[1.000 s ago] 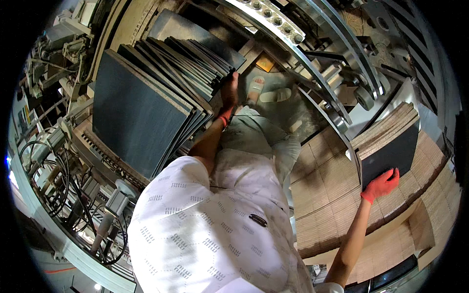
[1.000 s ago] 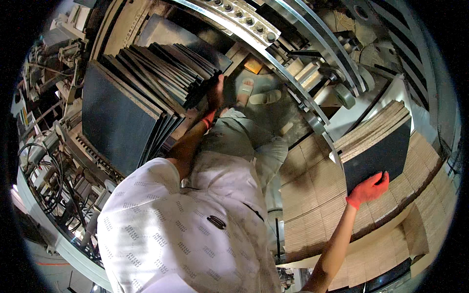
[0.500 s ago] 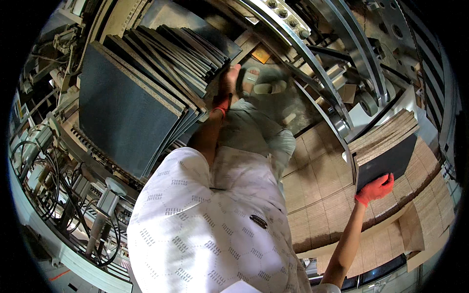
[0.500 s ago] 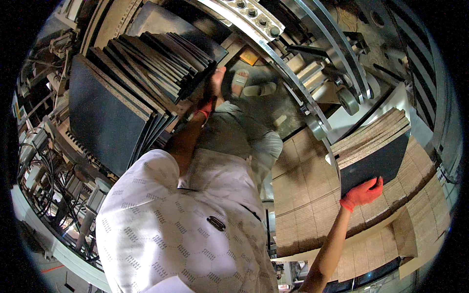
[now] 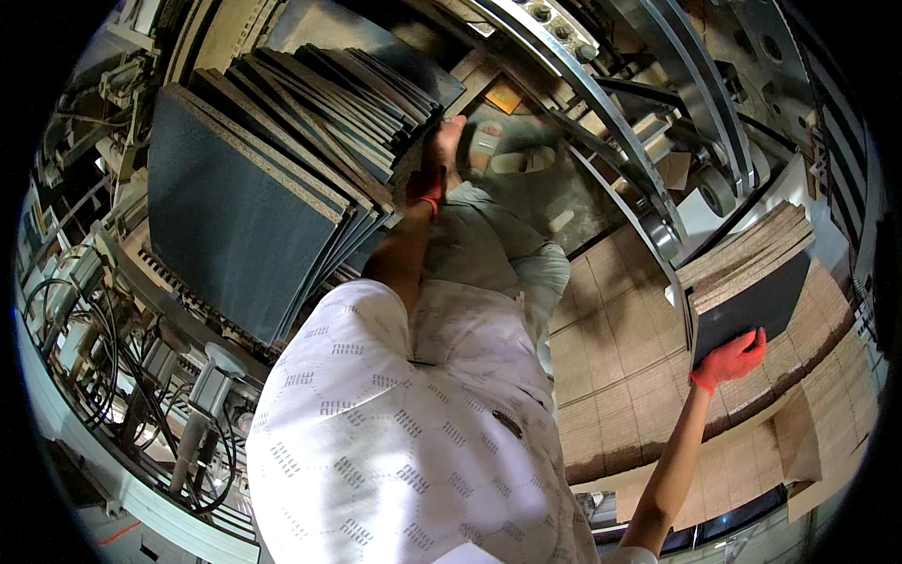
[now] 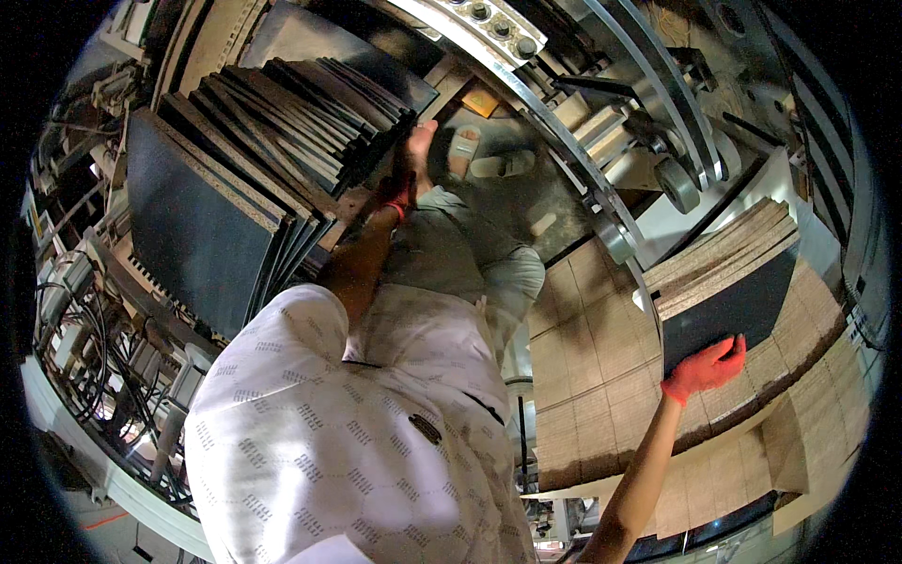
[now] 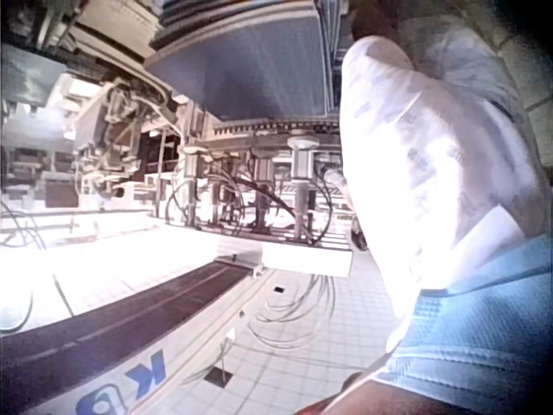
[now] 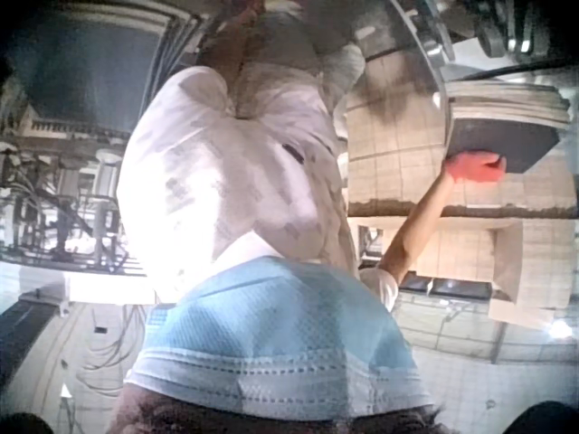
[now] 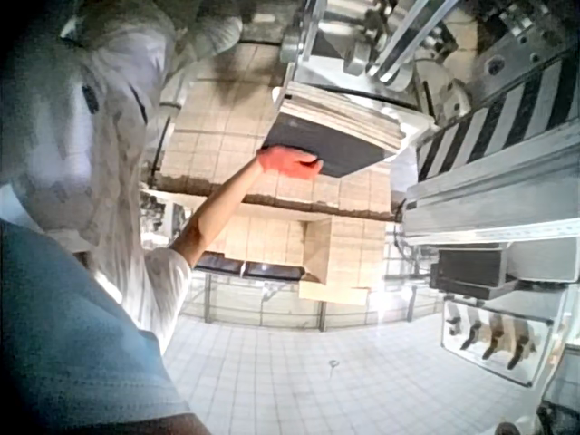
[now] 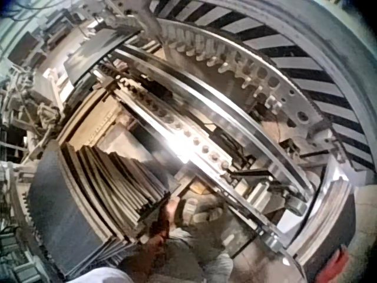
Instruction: The person repeatedly picks up dark rectangular panels from a machine and stacks them into a cardboard box. The person wears red gloves and handles the panels one at a time, placing them into the box with protective cardboard dividers.
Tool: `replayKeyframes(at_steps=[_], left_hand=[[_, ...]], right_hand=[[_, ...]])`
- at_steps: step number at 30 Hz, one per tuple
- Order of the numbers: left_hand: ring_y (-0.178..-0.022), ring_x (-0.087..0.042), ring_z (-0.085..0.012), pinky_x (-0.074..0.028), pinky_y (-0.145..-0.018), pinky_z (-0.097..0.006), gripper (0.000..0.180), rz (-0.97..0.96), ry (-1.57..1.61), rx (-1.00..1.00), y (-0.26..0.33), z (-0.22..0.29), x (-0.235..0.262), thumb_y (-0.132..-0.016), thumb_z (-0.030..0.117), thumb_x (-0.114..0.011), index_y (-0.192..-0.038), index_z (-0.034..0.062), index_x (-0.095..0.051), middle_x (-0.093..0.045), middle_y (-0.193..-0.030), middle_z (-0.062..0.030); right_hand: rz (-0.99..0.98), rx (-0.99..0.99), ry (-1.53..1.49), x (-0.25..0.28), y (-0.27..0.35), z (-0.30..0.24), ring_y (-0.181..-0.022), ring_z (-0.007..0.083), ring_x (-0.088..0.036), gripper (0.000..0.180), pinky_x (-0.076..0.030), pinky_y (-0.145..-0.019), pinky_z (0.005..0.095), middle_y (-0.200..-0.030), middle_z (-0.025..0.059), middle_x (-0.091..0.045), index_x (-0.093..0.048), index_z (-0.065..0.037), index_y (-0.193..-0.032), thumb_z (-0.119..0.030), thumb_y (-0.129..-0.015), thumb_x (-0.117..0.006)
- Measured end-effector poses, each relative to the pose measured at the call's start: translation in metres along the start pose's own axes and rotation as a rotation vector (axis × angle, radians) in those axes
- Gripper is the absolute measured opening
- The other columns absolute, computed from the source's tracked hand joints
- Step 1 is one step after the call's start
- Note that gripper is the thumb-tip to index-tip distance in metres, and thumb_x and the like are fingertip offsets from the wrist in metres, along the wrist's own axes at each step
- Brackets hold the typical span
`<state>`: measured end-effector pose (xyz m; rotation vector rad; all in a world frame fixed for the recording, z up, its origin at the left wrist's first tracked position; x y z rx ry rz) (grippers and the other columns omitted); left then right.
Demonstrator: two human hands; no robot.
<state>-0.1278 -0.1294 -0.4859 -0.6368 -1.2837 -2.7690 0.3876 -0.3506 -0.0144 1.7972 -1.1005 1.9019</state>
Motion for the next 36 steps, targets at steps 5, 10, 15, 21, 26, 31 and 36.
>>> replayKeyframes(at_steps=[5, 10, 15, 21, 26, 31, 36], left_hand=[[-0.093, -0.058, -0.0184, -0.048, -0.082, -0.037, 0.041, -0.107, 0.345, -0.402, 0.013, 0.003, -0.006, -0.098, 0.035, -0.063, -0.108, -0.0035, -0.071, -0.07, -0.102, -0.0085], [-0.123, -0.06, -0.0246, -0.044, -0.103, -0.037, 0.053, -0.191, 0.359, -0.141, 0.002, -0.009, -0.01, -0.102, 0.042, -0.057, -0.132, -0.0021, -0.065, -0.066, -0.132, -0.0161], [-0.126, -0.058, -0.0233, -0.043, -0.106, -0.036, 0.056, -0.29, 0.088, 0.002, 0.027, 0.039, 0.003, -0.103, 0.042, -0.054, -0.138, -0.0016, -0.059, -0.062, -0.139, -0.0135], [-0.131, -0.054, -0.0251, -0.041, -0.109, -0.038, 0.059, -0.235, 0.488, -0.347, -0.026, -0.067, -0.035, -0.104, 0.039, -0.052, -0.147, -0.0002, -0.05, -0.055, -0.147, -0.0161], [-0.132, -0.054, -0.0278, -0.04, -0.111, -0.038, 0.053, -0.352, 0.421, -0.096, 0.02, -0.004, -0.015, -0.105, 0.037, -0.046, -0.14, -0.0007, -0.057, -0.059, -0.142, -0.0169], [-0.13, -0.057, -0.028, -0.041, -0.11, -0.037, 0.049, -0.312, 0.258, -0.287, 0.013, -0.016, -0.014, -0.104, 0.034, -0.046, -0.135, -0.001, -0.061, -0.062, -0.138, -0.016], [-0.13, -0.056, -0.0284, -0.041, -0.11, -0.038, 0.047, -0.289, 0.396, -0.271, 0.005, -0.025, -0.017, -0.104, 0.031, -0.047, -0.134, -0.0016, -0.062, -0.063, -0.137, -0.0164]], right_hand=[[0.014, -0.011, -0.044, -0.002, 0.0, 0.003, -0.117, 0.0346, -0.058, 0.04, -0.046, -0.101, 0.0432, -0.127, 0.0214, -0.061, -0.061, 0.003, -0.128, -0.029, -0.105, -0.054], [0.009, 0.024, -0.011, 0.0, 0.0, 0.001, -0.117, 0.035, -0.058, 0.039, -0.046, -0.101, 0.0436, -0.127, 0.0214, -0.061, -0.061, 0.003, -0.128, -0.029, -0.105, -0.054], [0.001, -0.009, -0.011, -0.001, 0.001, 0.009, -0.117, 0.0342, -0.058, 0.04, -0.045, -0.103, 0.0429, -0.128, 0.0208, -0.061, -0.061, 0.004, -0.128, -0.028, -0.105, -0.054], [-0.005, 0.002, -0.065, -0.006, -0.007, -0.004, -0.118, 0.0345, -0.057, 0.04, -0.044, -0.103, 0.0426, -0.127, 0.021, -0.061, -0.061, 0.004, -0.127, -0.029, -0.105, -0.054], [0.009, -0.003, -0.014, 0.002, 0.005, 0.004, -0.117, 0.0341, -0.057, 0.039, -0.044, -0.103, 0.0428, -0.126, 0.0208, -0.062, -0.061, 0.004, -0.127, -0.028, -0.105, -0.054], [-0.002, 0.036, -0.012, -0.002, -0.004, 0.0, -0.116, 0.0342, -0.058, 0.039, -0.044, -0.103, 0.0428, -0.126, 0.0206, -0.062, -0.061, 0.004, -0.127, -0.028, -0.105, -0.054], [0.003, 0.024, -0.003, -0.002, 0.0, 0.007, -0.116, 0.0334, -0.058, 0.039, -0.044, -0.103, 0.0422, -0.125, 0.0202, -0.062, -0.061, 0.004, -0.127, -0.028, -0.105, -0.054]])
Point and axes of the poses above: each hand's wrist, its own y-axis away from the middle knuckle, its own x-axis out of the back of the hand, z = x × y, the point moved 4 cm from there along -y, towards the middle knuckle
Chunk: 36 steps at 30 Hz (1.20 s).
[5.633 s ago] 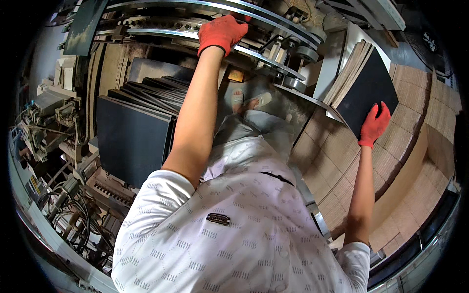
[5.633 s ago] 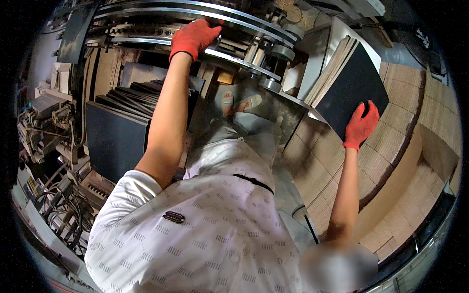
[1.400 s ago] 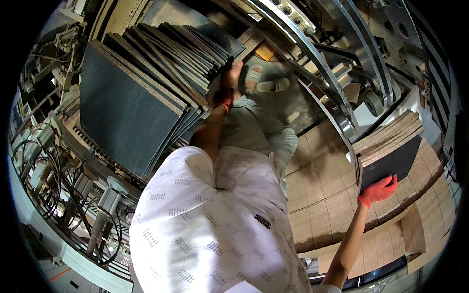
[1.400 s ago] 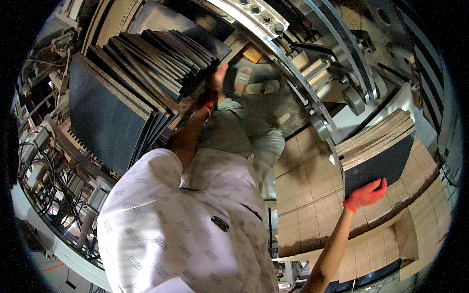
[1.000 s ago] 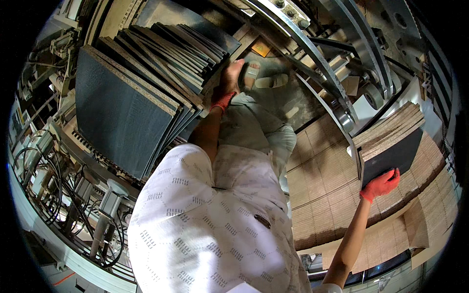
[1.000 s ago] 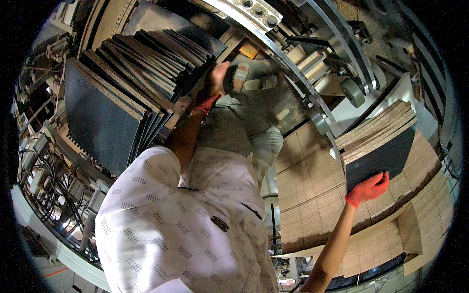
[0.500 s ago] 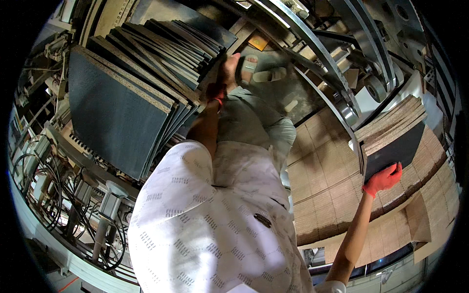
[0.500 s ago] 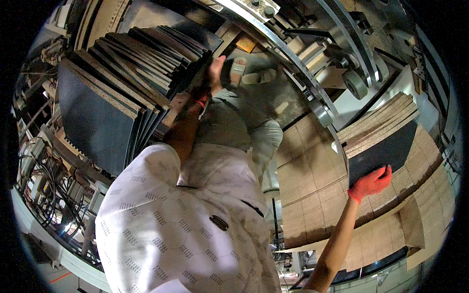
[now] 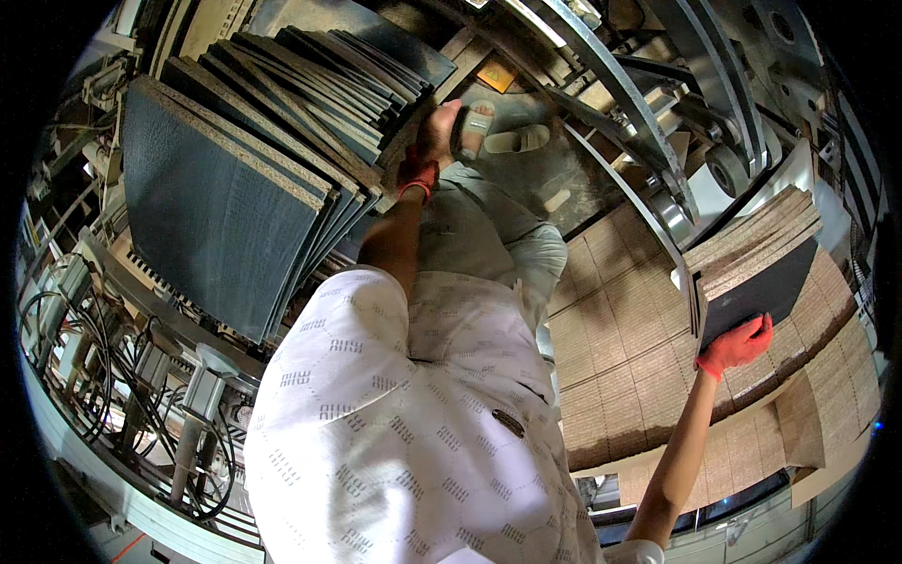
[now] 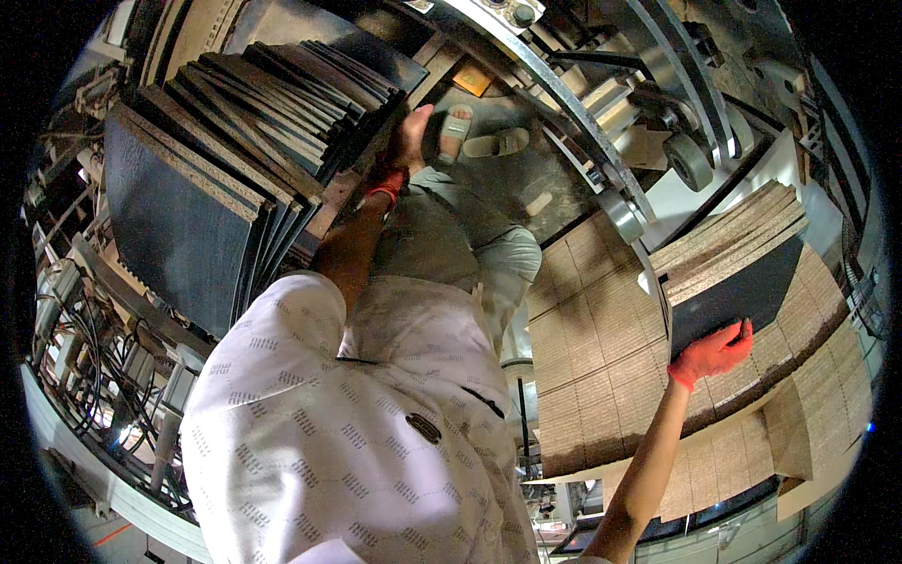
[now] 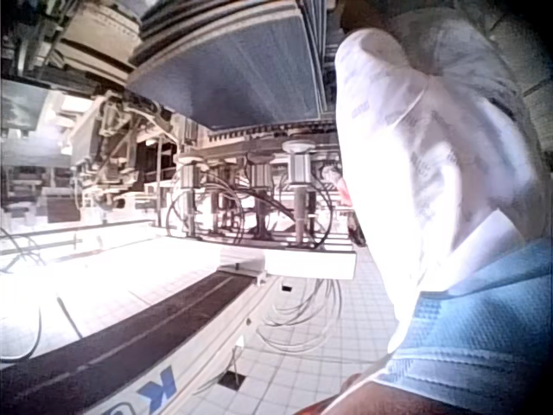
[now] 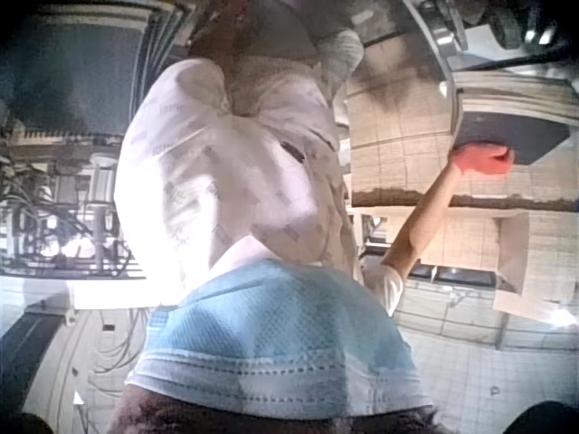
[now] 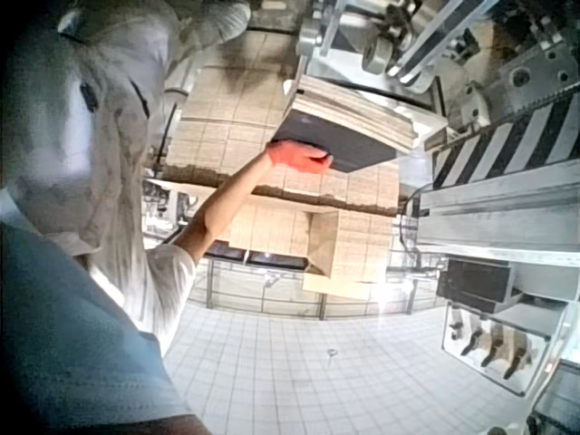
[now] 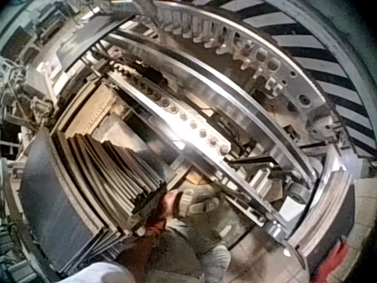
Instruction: The person repeatedly picks up dark rectangular panels from a machine and stacks them into a cardboard box. The person wears red gloves and handles the panels one at a time, placing them into the box with protective cardboard dividers.
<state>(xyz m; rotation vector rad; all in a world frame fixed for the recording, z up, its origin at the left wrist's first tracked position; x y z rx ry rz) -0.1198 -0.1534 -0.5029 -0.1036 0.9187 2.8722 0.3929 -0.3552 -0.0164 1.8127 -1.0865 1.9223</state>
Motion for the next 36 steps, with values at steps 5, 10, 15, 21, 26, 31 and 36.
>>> replayKeyframes(at_steps=[5, 10, 15, 21, 26, 31, 36], left_hand=[[-0.129, -0.057, -0.029, -0.042, -0.109, -0.038, 0.046, -0.101, -0.238, -0.097, -0.003, 0.003, 0.0, -0.104, 0.03, -0.048, -0.133, -0.0026, -0.063, -0.063, -0.137, -0.0171], [-0.114, -0.062, -0.0298, -0.047, -0.098, -0.04, 0.041, -0.075, 0.057, 0.126, -0.003, -0.004, -0.007, -0.1, 0.032, -0.056, -0.122, -0.0009, -0.065, -0.067, -0.122, -0.0182], [-0.111, -0.065, -0.0336, -0.049, -0.094, -0.043, 0.04, -0.021, -0.327, 0.205, 0.012, -0.044, 0.019, -0.094, 0.035, -0.064, -0.115, 0.0015, -0.068, -0.069, -0.116, -0.02], [-0.106, -0.068, -0.0381, -0.052, -0.09, -0.047, 0.041, 0.015, -1.079, 0.467, 0.025, -0.099, 0.054, -0.086, 0.039, -0.074, -0.107, 0.0043, -0.071, -0.072, -0.109, -0.0222], [-0.096, -0.068, -0.0311, -0.053, -0.086, -0.04, 0.035, -0.206, -0.768, 0.107, 0.019, -0.078, 0.009, -0.091, 0.035, -0.072, -0.107, 0.0035, -0.067, -0.072, -0.103, -0.0163], [-0.102, -0.069, -0.0338, -0.052, -0.091, -0.039, 0.043, -0.274, -0.685, 0.055, 0.037, 0.02, -0.052, -0.092, 0.035, -0.07, -0.119, 0.0023, -0.065, -0.072, -0.111, -0.0196], [-0.112, -0.064, -0.0333, -0.049, -0.096, -0.04, 0.049, -0.435, -0.653, -0.029, 0.036, 0.07, -0.09, -0.095, 0.038, -0.064, -0.126, 0.0003, -0.063, -0.069, -0.118, -0.0208]], right_hand=[[-0.001, -0.046, -0.051, 0.0, 0.002, 0.0, -0.115, 0.0325, -0.058, 0.039, -0.045, -0.102, 0.042, -0.126, 0.0205, -0.061, -0.061, 0.004, -0.127, -0.028, -0.105, -0.055], [-0.002, -0.051, -0.041, 0.0, 0.004, 0.001, -0.116, 0.0327, -0.058, 0.039, -0.045, -0.102, 0.0421, -0.127, 0.0209, -0.06, -0.061, 0.003, -0.128, -0.027, -0.105, -0.055], [0.0, -0.035, -0.011, 0.001, 0.001, -0.002, -0.118, 0.0334, -0.057, 0.039, -0.044, -0.104, 0.0424, -0.128, 0.0211, -0.06, -0.061, 0.004, -0.128, -0.027, -0.104, -0.055], [0.046, -0.011, -0.005, 0.003, -0.001, -0.009, -0.115, 0.0349, -0.058, 0.039, -0.045, -0.102, 0.0431, -0.124, 0.0209, -0.062, -0.061, 0.003, -0.126, -0.027, -0.103, -0.057], [0.103, -0.024, -0.005, -0.002, 0.007, 0.001, -0.112, 0.0346, -0.061, 0.036, -0.047, -0.099, 0.0428, -0.12, 0.0197, -0.065, -0.064, 0.001, -0.123, -0.026, -0.1, -0.059], [0.157, 0.009, -0.009, 0.004, 0.003, -0.006, -0.111, 0.0352, -0.061, 0.032, -0.047, -0.099, 0.0437, -0.117, 0.0192, -0.065, -0.065, 0.0, -0.119, -0.024, -0.098, -0.061], [0.234, -0.009, -0.072, 0.009, 0.008, -0.007, -0.108, 0.0374, -0.061, 0.028, -0.047, -0.096, 0.046, -0.114, 0.0184, -0.065, -0.062, -0.002, -0.115, -0.021, -0.096, -0.062]])
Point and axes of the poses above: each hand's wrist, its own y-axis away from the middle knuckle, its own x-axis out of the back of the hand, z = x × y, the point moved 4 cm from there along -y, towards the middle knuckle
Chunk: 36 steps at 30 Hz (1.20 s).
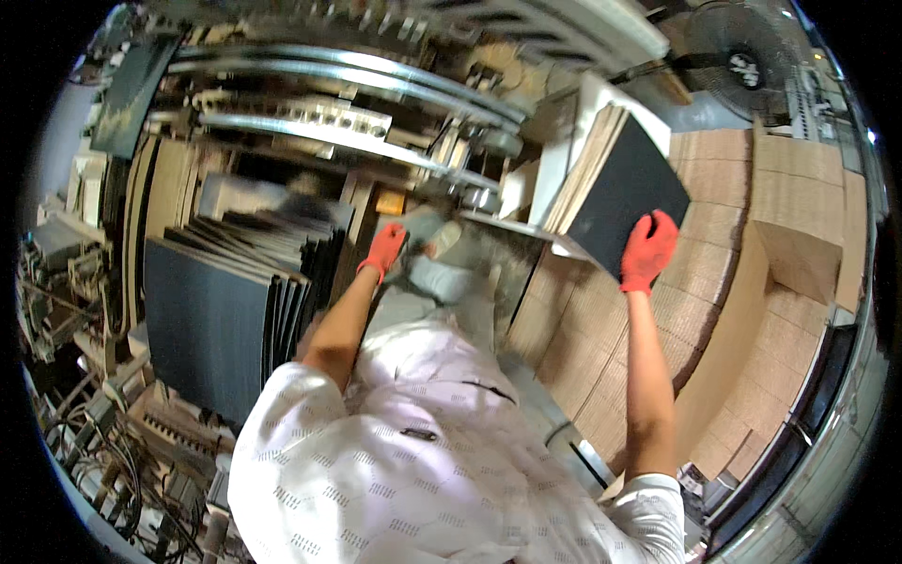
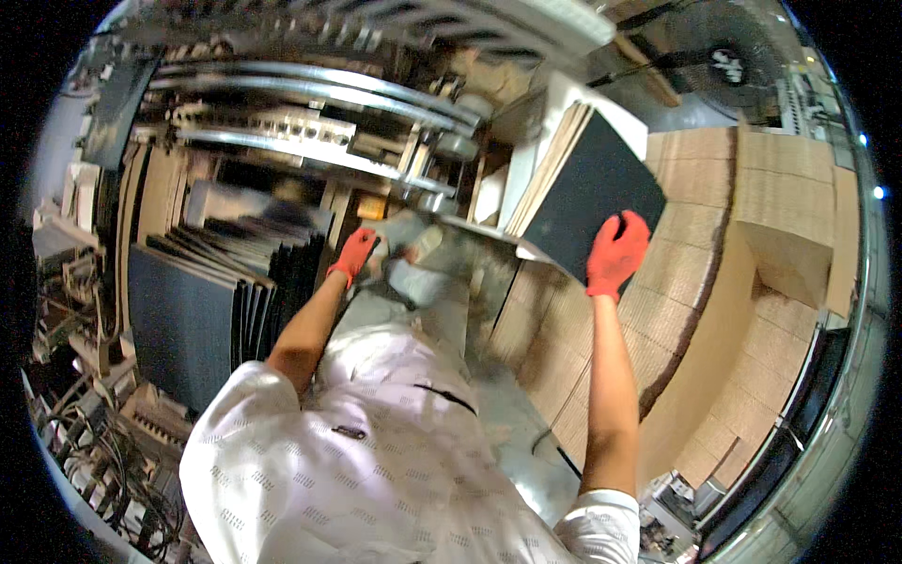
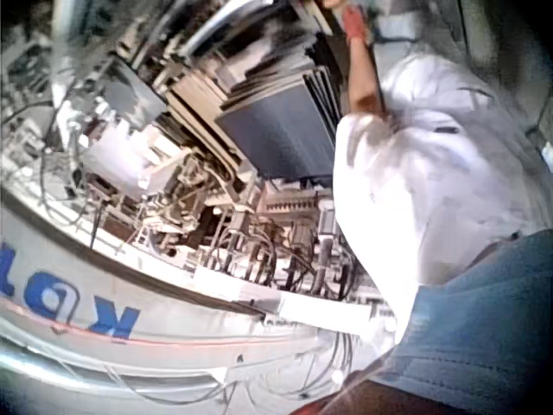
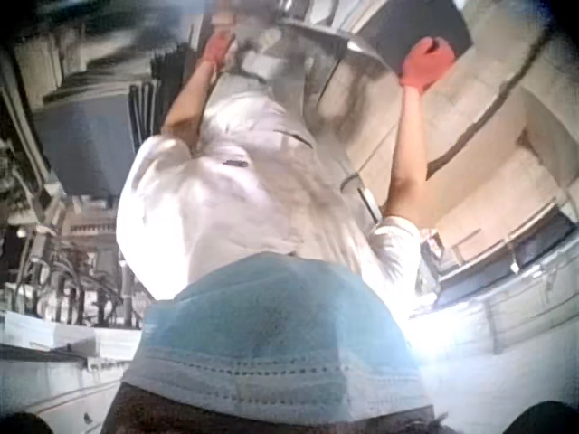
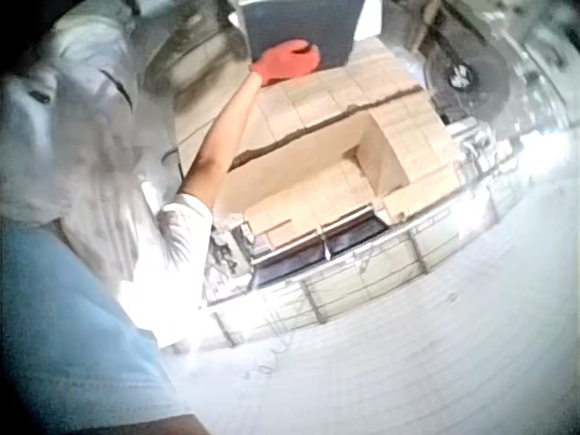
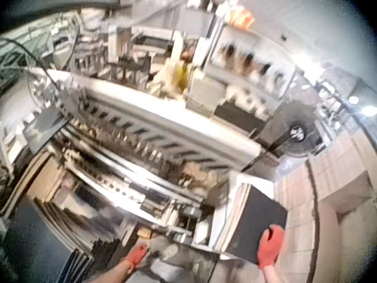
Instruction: The person repeatedly picks up dark rectangular panels from a machine and stacks them into a cardboard box. The person wears red gloves and handles the panels one at a time, placing them into the box with protective cardboard dividers.
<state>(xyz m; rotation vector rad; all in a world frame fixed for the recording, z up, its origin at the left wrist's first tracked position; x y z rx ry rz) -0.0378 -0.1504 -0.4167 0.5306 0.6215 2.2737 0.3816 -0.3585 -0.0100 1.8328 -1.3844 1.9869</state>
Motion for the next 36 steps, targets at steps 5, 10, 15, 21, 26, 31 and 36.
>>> replayKeyframes(at_steps=[5, 10, 15, 21, 26, 31, 36], left_hand=[[-0.094, -0.065, -0.0232, -0.051, -0.085, -0.036, 0.047, -0.012, 0.046, -0.107, -0.008, 0.026, 0.004, -0.092, 0.035, -0.07, -0.124, 0.001, -0.066, -0.07, -0.103, -0.0147], [-0.097, -0.065, -0.0167, -0.051, -0.087, -0.03, 0.034, -0.081, -0.012, -0.201, 0.031, 0.11, 0.001, -0.097, 0.025, -0.067, -0.12, 0.0008, -0.067, -0.071, -0.107, -0.0108], [-0.096, -0.061, -0.0136, -0.05, -0.086, -0.028, 0.035, -0.127, -0.064, -0.301, 0.069, 0.157, -0.012, -0.098, 0.025, -0.067, -0.127, 0.0045, -0.064, -0.068, -0.107, -0.0035], [-0.103, -0.057, -0.0091, -0.045, -0.097, -0.025, 0.033, -0.435, 0.109, -0.499, 0.195, 0.326, -0.026, -0.099, 0.009, -0.064, -0.132, 0.0044, -0.062, -0.063, -0.109, -0.0016], [-0.111, -0.057, -0.0352, -0.042, -0.104, -0.048, 0.06, -0.859, 0.395, -0.691, 0.358, 0.475, -0.021, -0.072, 0.043, -0.084, -0.111, 0.0, -0.066, -0.061, -0.112, -0.0159], [-0.094, -0.064, -0.0384, -0.049, -0.074, -0.063, 0.053, -1.201, 0.695, -1.367, 0.445, 0.572, -0.072, -0.087, 0.058, -0.074, -0.116, 0.0143, -0.073, -0.06, -0.128, -0.022], [-0.097, -0.06, -0.039, -0.047, -0.088, -0.055, 0.072, -0.986, 0.552, -1.213, 0.466, 0.571, -0.125, -0.085, 0.06, -0.074, -0.117, -0.0024, -0.063, -0.063, -0.11, -0.0227]], right_hand=[[0.045, -0.031, 0.002, 0.0, -0.005, 0.003, -0.112, 0.0361, -0.06, 0.029, -0.047, -0.099, 0.0466, -0.118, 0.0169, -0.066, -0.064, -0.003, -0.113, -0.024, -0.093, -0.064], [0.036, -0.079, 0.012, 0.003, -0.001, 0.005, -0.116, 0.0359, -0.059, 0.03, -0.047, -0.1, 0.0472, -0.12, 0.0159, -0.065, -0.064, -0.005, -0.113, -0.026, -0.091, -0.066], [0.086, -0.063, -0.005, 0.003, 0.0, 0.005, -0.116, 0.0364, -0.06, 0.031, -0.046, -0.1, 0.048, -0.118, 0.0169, -0.065, -0.063, -0.005, -0.113, -0.025, -0.089, -0.067], [0.11, -0.088, -0.017, 0.007, 0.003, 0.011, -0.117, 0.0364, -0.059, 0.031, -0.045, -0.101, 0.0495, -0.12, 0.0168, -0.064, -0.063, -0.007, -0.113, -0.027, -0.089, -0.066], [0.078, 0.019, -0.132, 0.016, -0.003, -0.004, -0.119, 0.0358, -0.057, 0.032, -0.042, -0.104, 0.0495, -0.121, 0.0163, -0.063, -0.064, -0.007, -0.114, -0.026, -0.088, -0.066], [0.034, 0.057, -0.192, 0.016, 0.005, -0.006, -0.121, 0.0372, -0.055, 0.033, -0.039, -0.108, 0.0508, -0.122, 0.0167, -0.062, -0.064, -0.007, -0.114, -0.026, -0.087, -0.066], [0.004, 0.093, -0.311, 0.027, -0.001, -0.005, -0.123, 0.0384, -0.053, 0.034, -0.036, -0.11, 0.0523, -0.125, 0.016, -0.061, -0.063, -0.008, -0.115, -0.028, -0.087, -0.066]])
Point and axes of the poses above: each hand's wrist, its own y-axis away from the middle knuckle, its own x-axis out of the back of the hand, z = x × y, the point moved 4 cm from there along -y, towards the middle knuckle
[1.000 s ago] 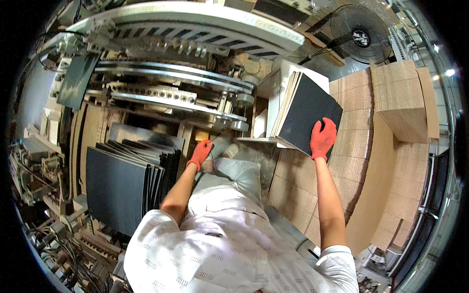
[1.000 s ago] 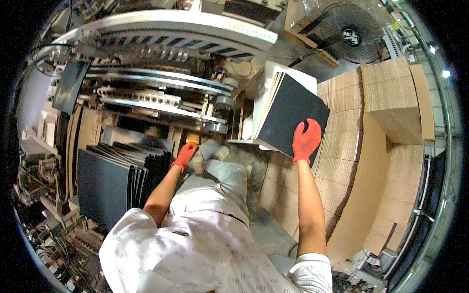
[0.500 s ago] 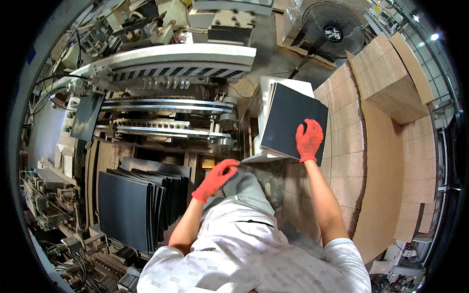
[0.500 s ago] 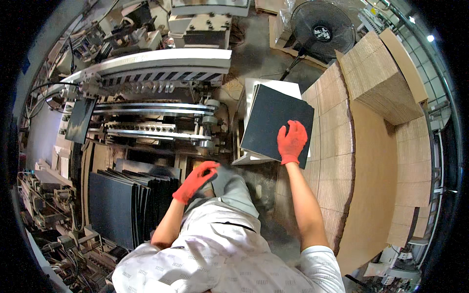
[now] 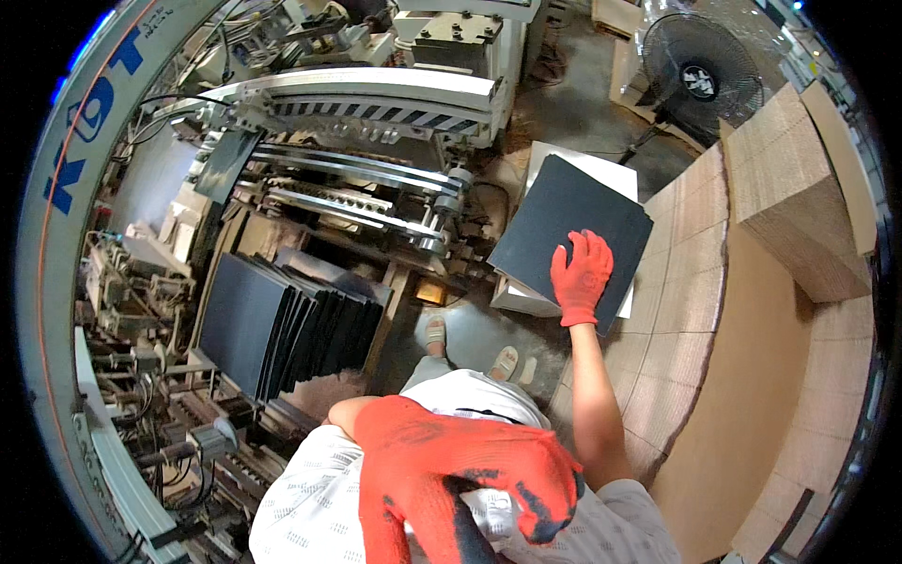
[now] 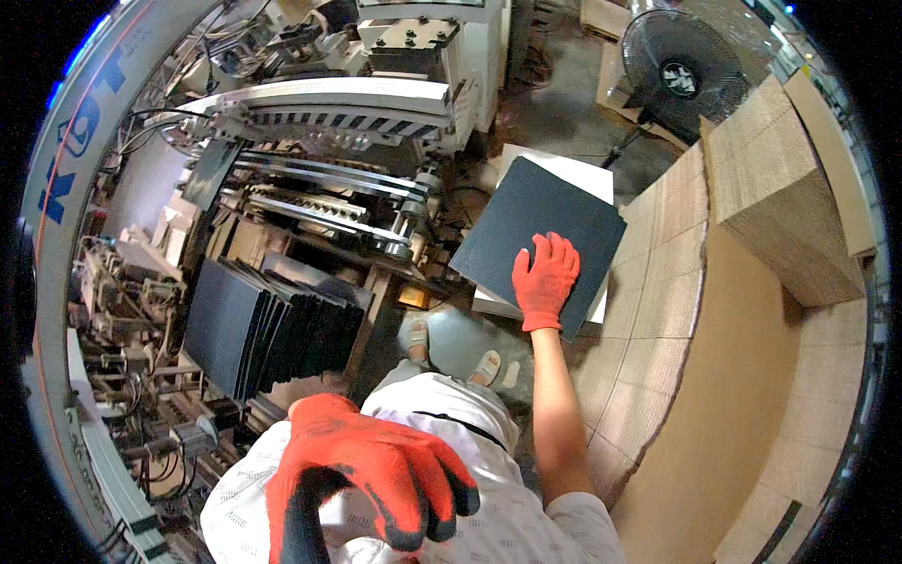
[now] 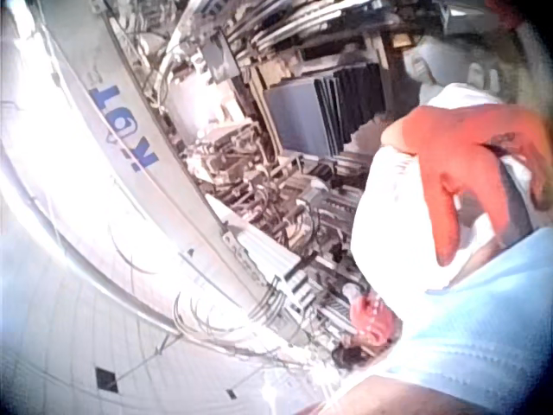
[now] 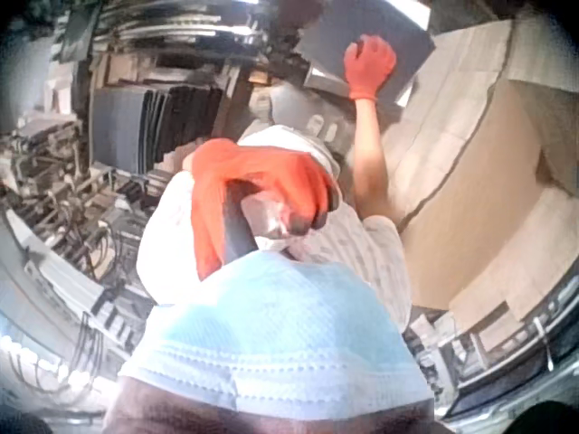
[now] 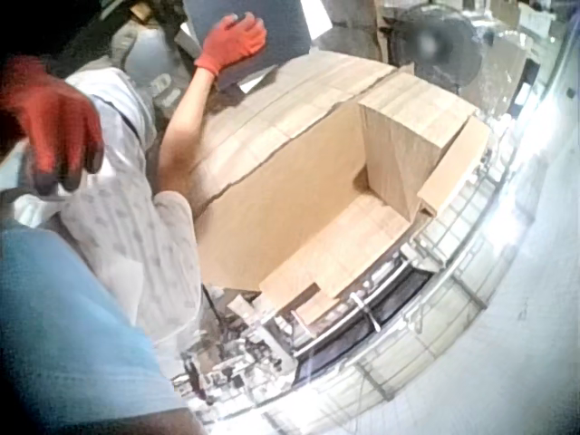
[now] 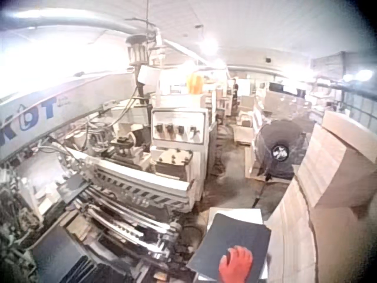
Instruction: The person repeatedly picks up dark rectangular panels from a machine and stacks them into a cardboard box. The person wears red gloves and handles the panels one at a time, placing them into the box with protective cardboard dividers.
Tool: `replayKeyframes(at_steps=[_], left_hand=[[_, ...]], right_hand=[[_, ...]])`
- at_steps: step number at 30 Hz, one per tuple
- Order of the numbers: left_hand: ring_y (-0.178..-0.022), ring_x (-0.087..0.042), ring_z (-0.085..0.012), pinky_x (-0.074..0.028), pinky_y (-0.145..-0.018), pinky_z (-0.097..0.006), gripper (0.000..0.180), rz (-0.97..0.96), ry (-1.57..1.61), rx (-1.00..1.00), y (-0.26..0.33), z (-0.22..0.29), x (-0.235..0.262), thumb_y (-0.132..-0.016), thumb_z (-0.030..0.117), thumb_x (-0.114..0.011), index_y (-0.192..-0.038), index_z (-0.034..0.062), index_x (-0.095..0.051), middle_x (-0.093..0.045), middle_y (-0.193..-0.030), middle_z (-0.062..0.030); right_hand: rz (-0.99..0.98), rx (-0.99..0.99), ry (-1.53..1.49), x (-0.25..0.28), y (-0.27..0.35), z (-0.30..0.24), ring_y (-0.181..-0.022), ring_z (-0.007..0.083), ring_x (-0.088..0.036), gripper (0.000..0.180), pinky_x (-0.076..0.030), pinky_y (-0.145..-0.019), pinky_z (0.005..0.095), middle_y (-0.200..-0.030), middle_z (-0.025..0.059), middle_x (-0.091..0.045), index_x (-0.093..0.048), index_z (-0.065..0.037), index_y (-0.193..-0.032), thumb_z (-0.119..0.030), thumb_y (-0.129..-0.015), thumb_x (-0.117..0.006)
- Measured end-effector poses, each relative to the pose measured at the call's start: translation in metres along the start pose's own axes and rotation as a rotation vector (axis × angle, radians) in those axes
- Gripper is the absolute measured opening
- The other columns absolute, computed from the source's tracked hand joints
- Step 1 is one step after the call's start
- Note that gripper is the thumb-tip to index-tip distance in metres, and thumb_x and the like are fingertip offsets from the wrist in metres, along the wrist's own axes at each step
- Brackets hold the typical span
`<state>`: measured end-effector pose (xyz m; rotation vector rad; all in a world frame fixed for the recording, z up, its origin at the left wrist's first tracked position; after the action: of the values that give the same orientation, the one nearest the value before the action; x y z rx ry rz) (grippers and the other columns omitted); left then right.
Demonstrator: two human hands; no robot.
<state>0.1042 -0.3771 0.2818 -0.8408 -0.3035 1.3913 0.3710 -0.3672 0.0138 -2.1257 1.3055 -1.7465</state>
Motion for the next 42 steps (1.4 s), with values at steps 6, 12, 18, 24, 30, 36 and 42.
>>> replayKeyframes(at_steps=[6, 12, 18, 24, 30, 36, 42], left_hand=[[-0.108, -0.062, -0.0437, -0.047, -0.096, -0.063, 0.06, 0.055, -0.061, 0.03, -0.023, -0.032, -0.013, -0.085, 0.06, -0.073, -0.118, 0.0097, -0.063, -0.061, -0.118, -0.0195], [-0.109, -0.055, -0.0444, -0.043, -0.092, -0.06, 0.058, 0.012, -0.355, -0.024, -0.045, -0.051, 0.006, -0.08, 0.052, -0.083, -0.112, 0.0065, -0.068, -0.052, -0.127, -0.0279], [-0.134, -0.05, -0.0333, -0.035, -0.114, -0.043, 0.074, 0.076, -0.806, 0.37, -0.068, -0.143, 0.123, -0.073, 0.022, -0.079, -0.14, 0.004, -0.052, -0.054, -0.144, -0.017], [-0.136, -0.051, -0.0309, -0.039, -0.113, -0.04, 0.068, -0.011, -1.047, 0.488, -0.101, -0.267, 0.285, -0.088, 0.021, -0.078, -0.144, -0.0037, -0.049, -0.056, -0.143, -0.0206], [-0.108, -0.067, -0.0414, -0.051, -0.092, -0.047, 0.082, -0.602, -1.371, 0.964, -0.111, -0.385, 0.399, -0.078, 0.066, -0.076, -0.115, -0.006, -0.064, -0.07, -0.11, -0.0278], [-0.099, -0.07, -0.0343, -0.053, -0.087, -0.042, 0.087, -0.627, -0.955, 1.107, -0.108, -0.438, 0.428, -0.079, 0.066, -0.075, -0.121, -0.0098, -0.065, -0.073, -0.11, -0.0233], [-0.086, -0.062, -0.0194, -0.05, -0.083, -0.037, 0.075, -0.507, -0.645, 1.34, -0.096, -0.445, 0.458, -0.089, 0.062, -0.068, -0.115, -0.0083, -0.07, -0.073, -0.097, -0.0119]], right_hand=[[-0.037, 0.003, -0.018, 0.002, -0.002, 0.01, -0.125, 0.0358, -0.052, 0.033, -0.035, -0.111, 0.0524, -0.127, 0.0127, -0.061, -0.064, -0.011, -0.114, -0.028, -0.086, -0.067], [0.0, 0.011, -0.137, 0.006, -0.001, 0.006, -0.117, 0.0326, -0.054, 0.028, -0.036, -0.108, 0.0509, -0.117, 0.0093, -0.062, -0.064, -0.012, -0.104, -0.028, -0.081, -0.069], [0.081, 0.018, -0.174, 0.015, -0.005, 0.013, -0.103, 0.0327, -0.057, 0.026, -0.041, -0.095, 0.05, -0.105, 0.0101, -0.063, -0.064, -0.012, -0.095, -0.024, -0.073, -0.071], [-0.033, -0.057, -0.299, 0.021, -0.008, 0.01, -0.1, 0.0286, -0.061, 0.016, -0.045, -0.091, 0.047, -0.095, 0.0064, -0.064, -0.065, -0.014, -0.084, -0.027, -0.075, -0.07], [0.104, -0.021, -0.274, 0.016, 0.004, 0.017, -0.091, 0.03, -0.062, 0.015, -0.048, -0.086, 0.0443, -0.086, 0.0088, -0.062, -0.06, -0.008, -0.079, -0.02, -0.081, -0.069], [0.639, -0.57, -0.336, 0.048, 0.049, 0.003, -0.068, 0.0318, -0.055, 0.022, -0.043, -0.059, 0.0379, -0.075, 0.0123, -0.057, -0.06, -0.002, -0.082, -0.019, -0.092, -0.07], [0.283, -0.894, -0.461, 0.031, 0.147, -0.007, -0.056, 0.0143, -0.042, 0.035, -0.037, -0.053, 0.0372, -0.057, 0.0075, -0.046, -0.059, -0.001, -0.077, -0.028, -0.098, -0.068]])
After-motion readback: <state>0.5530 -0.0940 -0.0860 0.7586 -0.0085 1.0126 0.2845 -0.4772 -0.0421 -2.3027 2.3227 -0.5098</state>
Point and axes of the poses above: each hand's wrist, its own y-axis away from the middle knuckle, its own x-axis out of the back of the hand, z = x × y, the point moved 4 cm from there along -y, towards the middle knuckle
